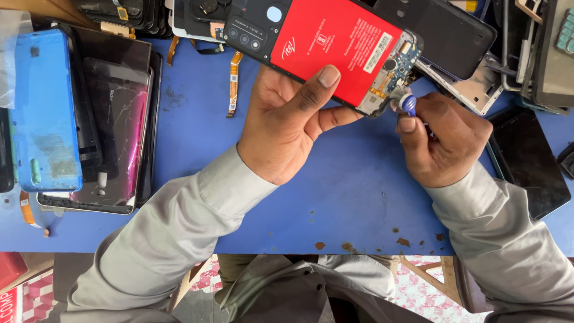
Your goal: The person uses a screwdriver on the back of a disassembled smartphone lying on a workbench, then lifts the phone and brushes its exposed internal components with a toothbrush, turning it to reach different edges.
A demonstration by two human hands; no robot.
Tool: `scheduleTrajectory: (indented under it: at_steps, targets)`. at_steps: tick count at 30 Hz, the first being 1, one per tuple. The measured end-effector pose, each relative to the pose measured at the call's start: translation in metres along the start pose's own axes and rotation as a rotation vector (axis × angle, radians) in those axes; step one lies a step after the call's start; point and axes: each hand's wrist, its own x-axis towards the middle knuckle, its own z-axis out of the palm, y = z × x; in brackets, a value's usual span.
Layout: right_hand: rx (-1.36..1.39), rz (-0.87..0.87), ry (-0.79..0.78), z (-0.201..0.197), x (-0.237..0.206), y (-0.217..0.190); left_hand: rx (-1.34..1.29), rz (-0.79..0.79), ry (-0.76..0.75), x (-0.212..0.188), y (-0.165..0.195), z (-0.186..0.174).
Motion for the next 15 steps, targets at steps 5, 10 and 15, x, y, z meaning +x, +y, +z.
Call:
scheduleTrajectory:
  at_steps: [5,10,15]
  targets:
    - [-0.010,0.024,-0.019,-0.001,0.001,-0.002,0.001,-0.025,-0.012,0.000,0.007,0.002]
    - [0.015,0.076,-0.015,-0.004,0.004,-0.004,-0.042,-0.090,0.029,0.002,0.014,0.009]
    - [0.085,0.116,-0.030,0.000,0.000,-0.014,-0.009,-0.031,-0.078,0.003,0.012,0.013]
